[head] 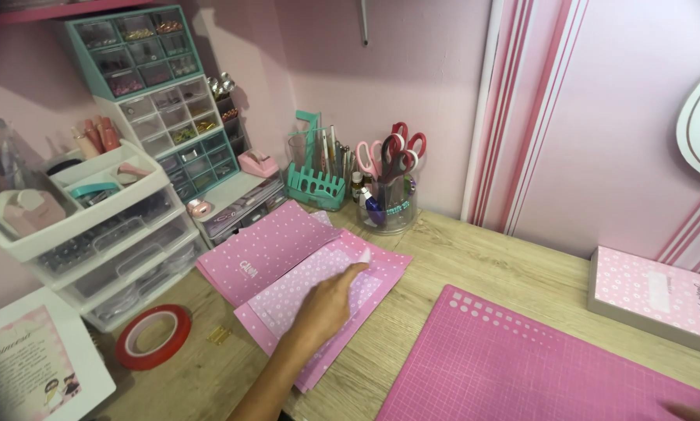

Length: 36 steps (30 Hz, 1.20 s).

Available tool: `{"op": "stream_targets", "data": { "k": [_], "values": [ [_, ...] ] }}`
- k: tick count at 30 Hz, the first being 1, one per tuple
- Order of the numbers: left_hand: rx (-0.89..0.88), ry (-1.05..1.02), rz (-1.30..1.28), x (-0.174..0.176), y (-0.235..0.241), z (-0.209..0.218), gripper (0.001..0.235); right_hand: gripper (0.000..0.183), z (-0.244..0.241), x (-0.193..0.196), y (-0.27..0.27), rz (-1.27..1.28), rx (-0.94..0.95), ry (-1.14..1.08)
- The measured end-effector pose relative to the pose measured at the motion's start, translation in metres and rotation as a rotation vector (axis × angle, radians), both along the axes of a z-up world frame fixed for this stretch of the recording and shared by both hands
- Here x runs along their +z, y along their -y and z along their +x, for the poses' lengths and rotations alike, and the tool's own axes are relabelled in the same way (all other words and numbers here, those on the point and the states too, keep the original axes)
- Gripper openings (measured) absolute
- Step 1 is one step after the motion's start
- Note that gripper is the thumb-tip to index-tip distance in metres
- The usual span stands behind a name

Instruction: Measuring, marking, and folding paper and cardboard to create a journal cover

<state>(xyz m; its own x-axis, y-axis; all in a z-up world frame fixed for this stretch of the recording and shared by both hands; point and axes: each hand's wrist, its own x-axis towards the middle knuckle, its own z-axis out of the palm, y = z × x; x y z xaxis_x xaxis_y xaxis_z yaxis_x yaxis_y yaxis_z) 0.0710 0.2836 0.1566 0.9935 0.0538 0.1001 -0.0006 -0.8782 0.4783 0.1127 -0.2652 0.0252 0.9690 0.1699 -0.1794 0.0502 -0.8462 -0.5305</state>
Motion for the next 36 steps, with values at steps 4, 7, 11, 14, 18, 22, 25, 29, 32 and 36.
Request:
{"op": "stream_targets", "data": {
  "k": [4,7,11,14,18,22,25,29,32,36],
  "values": [
    [-0.044,0.131,0.12,-0.02,-0.018,0.021,0.061,0.058,-0.003,0.059,-0.101,-0.085,0.025,-0.036],
    [0.06,-0.238,0.196,0.001,0.001,0.012,0.049,0.044,0.012,0.092,-0.203,0.092,0.316,-0.024],
    [-0.021,-0.206,0.288,-0.024,-0.002,0.019,0.061,0.043,0.061,0.076,-0.288,0.305,0.425,0.062],
    [-0.04,-0.122,0.278,-0.033,-0.008,0.024,0.066,0.043,0.078,0.079,-0.329,0.364,0.332,0.071],
    [-0.066,-0.075,0.206,-0.022,-0.006,0.017,0.065,0.048,0.077,0.109,-0.358,0.441,0.101,-0.103],
    [0.023,-0.137,0.119,0.017,-0.023,0.011,0.08,0.043,0.094,0.093,-0.374,0.307,0.151,-0.001],
    [0.0,-0.127,0.045,0.019,-0.037,0.011,0.087,0.054,0.083,0.101,-0.387,0.245,0.111,-0.112],
    [-0.063,-0.12,-0.042,0.007,-0.04,0.017,0.077,0.038,0.073,0.108,-0.385,0.421,-0.054,-0.16],
    [-0.123,-0.078,0.079,-0.018,-0.042,0.03,0.081,0.027,0.064,0.117,-0.357,0.662,-0.118,-0.185],
    [-0.106,-0.193,0.28,-0.011,-0.021,0.026,0.088,0.022,0.052,0.131,-0.295,0.669,-0.098,-0.092]
  ]
}}
